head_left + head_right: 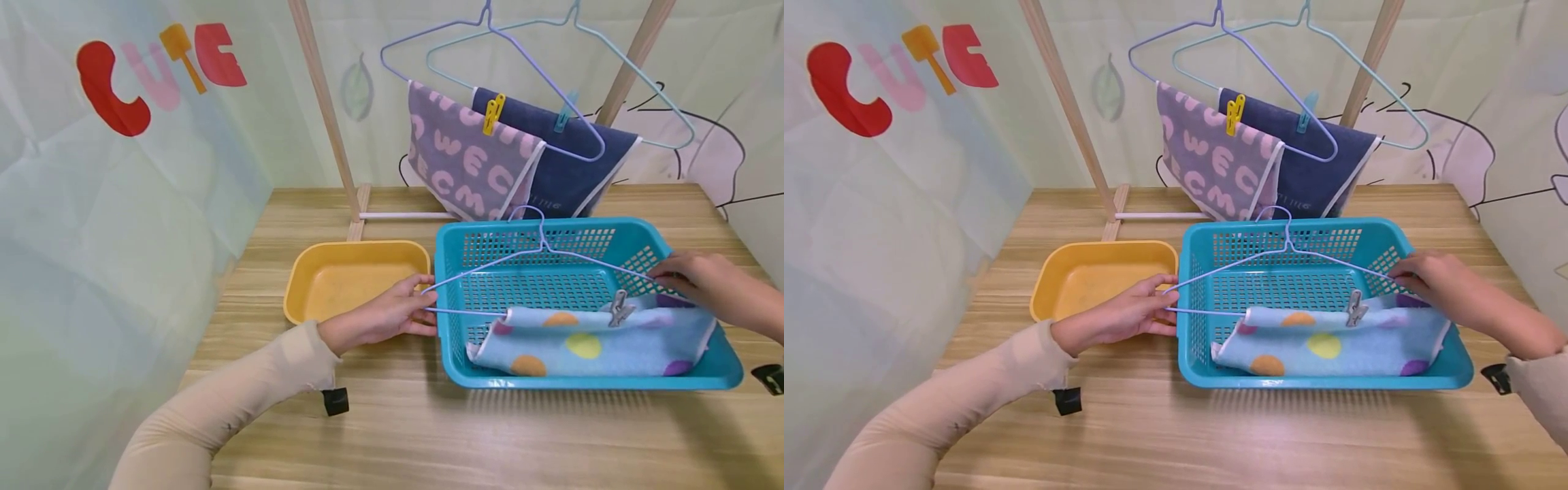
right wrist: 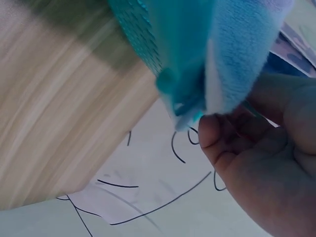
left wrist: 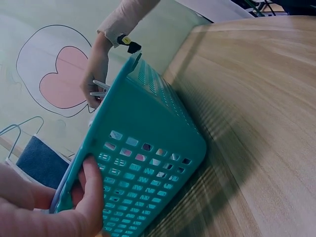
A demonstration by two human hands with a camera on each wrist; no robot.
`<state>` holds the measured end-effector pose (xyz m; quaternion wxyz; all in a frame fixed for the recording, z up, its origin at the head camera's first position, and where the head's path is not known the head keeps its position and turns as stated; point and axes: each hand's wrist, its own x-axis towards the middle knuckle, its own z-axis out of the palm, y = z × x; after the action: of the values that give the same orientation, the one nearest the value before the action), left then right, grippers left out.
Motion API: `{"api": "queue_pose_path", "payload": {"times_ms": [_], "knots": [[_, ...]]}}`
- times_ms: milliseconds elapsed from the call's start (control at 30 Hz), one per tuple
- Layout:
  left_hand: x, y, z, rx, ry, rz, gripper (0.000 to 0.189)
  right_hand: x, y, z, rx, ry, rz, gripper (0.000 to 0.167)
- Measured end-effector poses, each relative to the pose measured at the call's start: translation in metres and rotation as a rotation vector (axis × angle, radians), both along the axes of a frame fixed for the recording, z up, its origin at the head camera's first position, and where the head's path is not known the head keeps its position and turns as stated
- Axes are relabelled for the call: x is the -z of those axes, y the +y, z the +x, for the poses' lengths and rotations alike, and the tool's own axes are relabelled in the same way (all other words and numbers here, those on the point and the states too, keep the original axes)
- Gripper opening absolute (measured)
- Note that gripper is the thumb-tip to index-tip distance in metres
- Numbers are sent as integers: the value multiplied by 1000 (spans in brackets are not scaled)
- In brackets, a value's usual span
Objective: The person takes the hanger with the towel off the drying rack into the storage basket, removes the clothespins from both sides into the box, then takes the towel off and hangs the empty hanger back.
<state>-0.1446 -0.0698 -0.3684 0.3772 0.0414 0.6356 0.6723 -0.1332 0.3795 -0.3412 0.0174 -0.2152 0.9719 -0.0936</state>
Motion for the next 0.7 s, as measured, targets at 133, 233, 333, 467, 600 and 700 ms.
{"api": "queue_pose_path", "payload": {"times_ms": [133,233,333,467,600,700], "knots": [[0,0,1,0,1,1,42,-3,0,6,8,59,-54,22],[0,0,1,2,4,6,43,-9,-1,12,20,64,-133,24],[0,0,1,5,4,8,43,-15,-6,19,10,-1,-230,29],[0,0,2,-2,8,7,43,-20,-16,26,-41,-75,-300,41],[-1,0,3,-21,3,17,44,-19,-27,30,-68,-102,-271,47],[-1,1,4,-31,-2,29,44,-16,-32,32,-117,-100,-300,44]]}}
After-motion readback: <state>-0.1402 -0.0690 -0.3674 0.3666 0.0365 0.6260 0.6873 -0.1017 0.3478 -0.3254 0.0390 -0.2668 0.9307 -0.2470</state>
